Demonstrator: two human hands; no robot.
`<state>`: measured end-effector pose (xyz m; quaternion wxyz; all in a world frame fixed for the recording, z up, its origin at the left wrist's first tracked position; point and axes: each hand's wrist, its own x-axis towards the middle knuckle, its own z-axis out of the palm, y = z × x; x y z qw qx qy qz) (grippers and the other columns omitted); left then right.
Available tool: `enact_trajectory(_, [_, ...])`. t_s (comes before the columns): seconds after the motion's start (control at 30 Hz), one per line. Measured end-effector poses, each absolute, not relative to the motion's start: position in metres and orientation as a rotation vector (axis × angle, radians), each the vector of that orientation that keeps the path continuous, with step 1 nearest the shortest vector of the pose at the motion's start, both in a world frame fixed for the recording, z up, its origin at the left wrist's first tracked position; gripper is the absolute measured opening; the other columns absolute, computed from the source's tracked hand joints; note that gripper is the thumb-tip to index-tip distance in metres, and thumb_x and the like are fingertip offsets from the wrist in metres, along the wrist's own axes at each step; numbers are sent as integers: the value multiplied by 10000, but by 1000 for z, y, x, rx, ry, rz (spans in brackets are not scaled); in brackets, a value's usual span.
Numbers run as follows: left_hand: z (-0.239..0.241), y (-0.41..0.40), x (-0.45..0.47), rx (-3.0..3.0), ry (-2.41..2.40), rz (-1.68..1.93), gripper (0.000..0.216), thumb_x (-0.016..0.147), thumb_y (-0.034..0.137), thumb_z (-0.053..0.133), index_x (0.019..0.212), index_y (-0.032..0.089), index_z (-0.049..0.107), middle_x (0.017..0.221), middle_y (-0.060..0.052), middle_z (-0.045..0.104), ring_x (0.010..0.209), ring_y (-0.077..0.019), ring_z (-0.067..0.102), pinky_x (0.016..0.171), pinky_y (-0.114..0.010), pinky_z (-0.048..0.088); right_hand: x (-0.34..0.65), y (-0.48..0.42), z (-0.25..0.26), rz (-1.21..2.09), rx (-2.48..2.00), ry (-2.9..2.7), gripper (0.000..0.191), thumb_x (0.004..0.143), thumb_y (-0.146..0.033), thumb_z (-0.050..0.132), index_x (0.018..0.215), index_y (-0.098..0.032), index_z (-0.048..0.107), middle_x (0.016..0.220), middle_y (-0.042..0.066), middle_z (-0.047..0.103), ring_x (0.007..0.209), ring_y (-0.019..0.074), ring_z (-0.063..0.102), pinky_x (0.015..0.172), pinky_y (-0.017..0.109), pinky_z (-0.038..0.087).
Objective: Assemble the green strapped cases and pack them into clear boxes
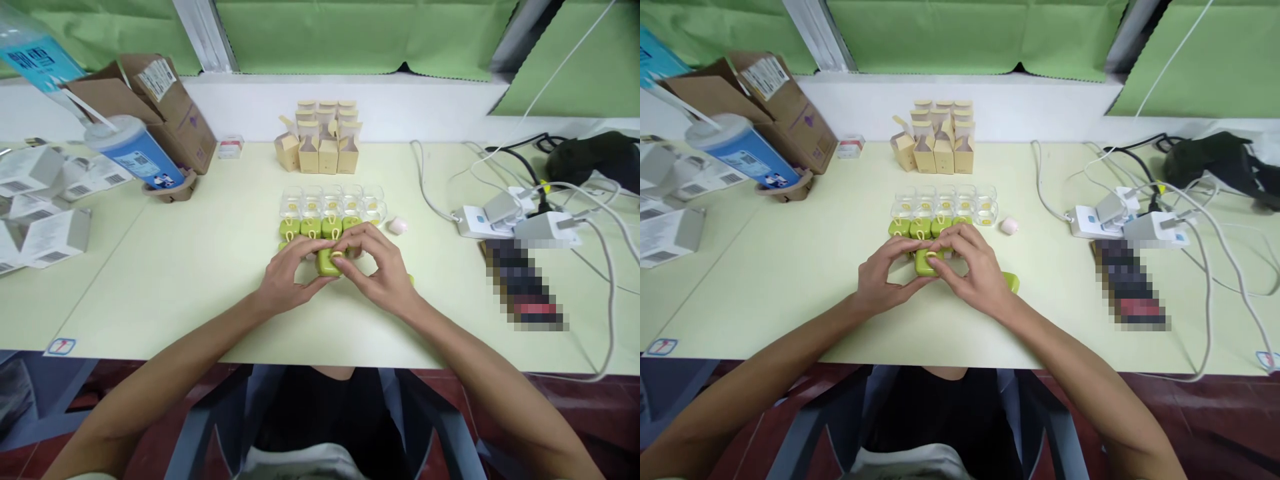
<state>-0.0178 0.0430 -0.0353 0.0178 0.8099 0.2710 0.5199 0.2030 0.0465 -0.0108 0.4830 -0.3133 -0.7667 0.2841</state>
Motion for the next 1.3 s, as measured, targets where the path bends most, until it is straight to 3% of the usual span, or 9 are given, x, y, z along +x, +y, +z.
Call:
enact_trajectory(0.2, [-37,39,-11,2502,813,1671,495,1007,155,813,1457,269,640,1211,-78,859,1099,-218,837,925,-367,684,212,51,-4,733,-772,-1727,140,1090,-366,727,1004,-256,712,1055,56,777,967,211,730,743,344,602])
enact_trajectory(0.37, [-36,39,-5,2569,821,1573,555,1035,253,803,1543,266,581,1320,-119,835,1190,-250,819,988,-417,680,237,69,7,794,-848,-1439,278,1039,-517,786,1001,-274,657,1120,54,785,809,177,712,520,271,546])
enact_trajectory(0.47, [-32,43,-13,2598,830,1660,418,1032,139,712,1427,257,643,1253,-106,834,1152,-246,812,951,-415,666,260,88,7,883,-891,-1355,310,1022,-568,782,1061,-305,624,1121,33,772,727,174,728,456,268,523])
enact_trajectory(0.6, [-29,54,-33,2404,1077,1831,198,1002,135,685,1152,262,708,1051,-45,793,972,-209,767,840,-377,628,286,111,2,1060,-914,-1319,395,1011,-634,727,1288,-375,617,1154,38,770,853,240,806,623,374,668])
enact_trajectory(0.77, [-34,69,-47,1793,1382,1850,62,968,200,668,1003,245,691,1024,-33,721,1001,-184,715,838,-325,580,294,117,-1,951,-948,-1534,517,1020,-696,671,1428,-380,646,1268,78,754,913,257,793,795,471,707])
enact_trajectory(0.87, [-41,77,-50,1637,1459,1782,97,904,185,677,984,240,686,1025,-31,708,983,-176,692,809,-298,560,295,113,0,604,-1016,-1837,549,984,-586,787,1469,-354,677,1313,91,746,903,248,752,793,456,684])
enact_trajectory(0.97, [-48,85,-53,1505,1511,1753,165,846,149,676,987,236,687,1044,-39,714,957,-176,674,746,-281,538,298,110,0,298,-1047,-2132,444,1032,-470,741,1433,-281,734,1282,124,769,886,259,730,795,456,651])
enact_trajectory(1.07, [-52,91,-56,1396,1561,1716,179,826,146,680,985,229,684,1053,-45,712,938,-178,658,730,-284,533,299,109,-4,198,-1052,-2312,379,1065,-381,671,1409,-236,734,1320,145,766,837,254,728,822,475,645])
enact_trajectory(1.3, [-59,94,-56,1347,1550,1628,131,866,208,685,992,235,664,1058,-45,699,965,-192,649,756,-297,542,288,109,-20,35,-1120,-2500,396,1117,-337,547,1467,-197,666,1433,199,684,965,305,769,824,467,637])
